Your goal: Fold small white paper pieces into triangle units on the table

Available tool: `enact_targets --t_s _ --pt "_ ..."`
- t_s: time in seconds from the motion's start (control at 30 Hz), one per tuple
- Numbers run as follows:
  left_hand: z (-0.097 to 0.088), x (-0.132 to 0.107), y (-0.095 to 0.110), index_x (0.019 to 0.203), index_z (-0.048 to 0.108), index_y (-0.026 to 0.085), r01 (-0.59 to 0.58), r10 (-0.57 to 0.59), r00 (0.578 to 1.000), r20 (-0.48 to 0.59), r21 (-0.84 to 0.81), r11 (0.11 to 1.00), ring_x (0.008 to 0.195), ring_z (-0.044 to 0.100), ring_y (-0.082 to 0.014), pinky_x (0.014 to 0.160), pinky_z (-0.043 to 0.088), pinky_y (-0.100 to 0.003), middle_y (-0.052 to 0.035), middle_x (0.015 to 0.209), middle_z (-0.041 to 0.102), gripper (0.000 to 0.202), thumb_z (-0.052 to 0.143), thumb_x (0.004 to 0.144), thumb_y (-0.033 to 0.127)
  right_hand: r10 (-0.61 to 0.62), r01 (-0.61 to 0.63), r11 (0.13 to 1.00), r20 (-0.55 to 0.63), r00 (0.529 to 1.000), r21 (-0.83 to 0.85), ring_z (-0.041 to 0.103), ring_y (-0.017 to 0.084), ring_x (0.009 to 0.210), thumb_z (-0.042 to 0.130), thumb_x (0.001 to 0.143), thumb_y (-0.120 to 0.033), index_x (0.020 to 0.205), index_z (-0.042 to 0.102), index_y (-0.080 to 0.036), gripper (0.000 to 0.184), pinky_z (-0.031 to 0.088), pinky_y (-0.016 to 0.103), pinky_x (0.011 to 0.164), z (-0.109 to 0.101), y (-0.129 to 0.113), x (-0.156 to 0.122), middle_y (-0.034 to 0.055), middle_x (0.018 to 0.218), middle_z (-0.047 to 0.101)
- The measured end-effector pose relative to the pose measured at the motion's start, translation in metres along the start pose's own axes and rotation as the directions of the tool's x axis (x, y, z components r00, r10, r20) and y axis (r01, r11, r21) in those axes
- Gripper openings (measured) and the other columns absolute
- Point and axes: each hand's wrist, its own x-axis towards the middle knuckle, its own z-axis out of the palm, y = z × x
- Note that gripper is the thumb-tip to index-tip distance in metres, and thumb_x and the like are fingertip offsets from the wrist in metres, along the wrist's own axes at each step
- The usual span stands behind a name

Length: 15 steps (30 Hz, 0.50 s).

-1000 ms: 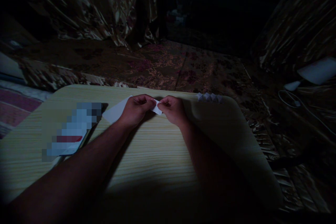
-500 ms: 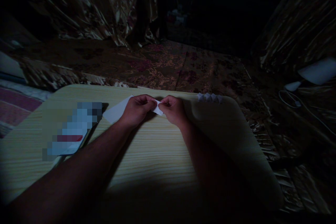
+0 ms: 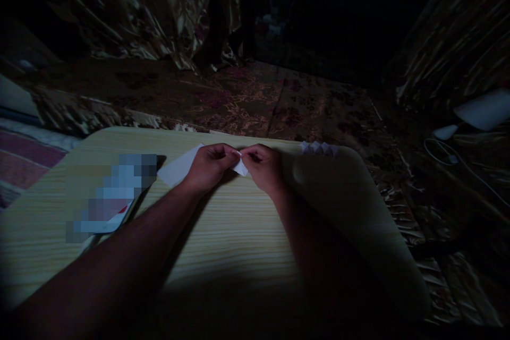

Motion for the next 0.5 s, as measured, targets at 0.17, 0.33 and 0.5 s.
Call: enact_targets --t_s 0.17,0.33,0.5 --pt "-0.0003 -0.0006 0.0004 0.078 0.069 0.012 -0.008 0.007 1.000 0.006 0.013 1.000 0.059 0.054 -0.0106 0.057 0.041 -0.023 -0.0029 0.070 0.067 0.025 0.072 0.071 0.037 0.012 -0.012 0.999 -0.005 1.000 -0.034 0.066 0.016 0.069 0.065 0.076 -0.029 0.080 0.071 -0.019 0.013 0.050 0.026 0.061 -0.0010 0.0005 0.0011 0.0024 0.075 0.072" --pt "-0.0008 -0.0006 0.0010 0.078 0.069 0.012 0.002 -0.002 1.000 0.007 0.024 1.000 0.059 0.054 -0.0108 0.058 0.042 -0.023 -0.0030 0.069 0.067 0.027 0.073 0.071 0.038 0.014 -0.015 0.998 -0.011 1.000 -0.057 0.067 0.015 0.068 0.066 0.075 -0.030 0.079 0.072 -0.018 0.014 0.050 0.024 0.060 -0.0014 -0.0001 0.0018 0.0026 0.075 0.073" --pt "-0.0013 -0.0001 0.0002 0.077 0.069 0.012 0.003 -0.003 1.000 0.013 0.020 1.000 0.059 0.055 -0.0114 0.058 0.042 -0.024 -0.0035 0.070 0.067 0.027 0.073 0.071 0.038 0.016 -0.016 0.999 -0.001 1.000 -0.032 0.066 0.015 0.066 0.067 0.074 -0.030 0.079 0.072 -0.018 0.014 0.049 0.024 0.058 -0.0015 0.0013 0.0018 0.0026 0.073 0.072"
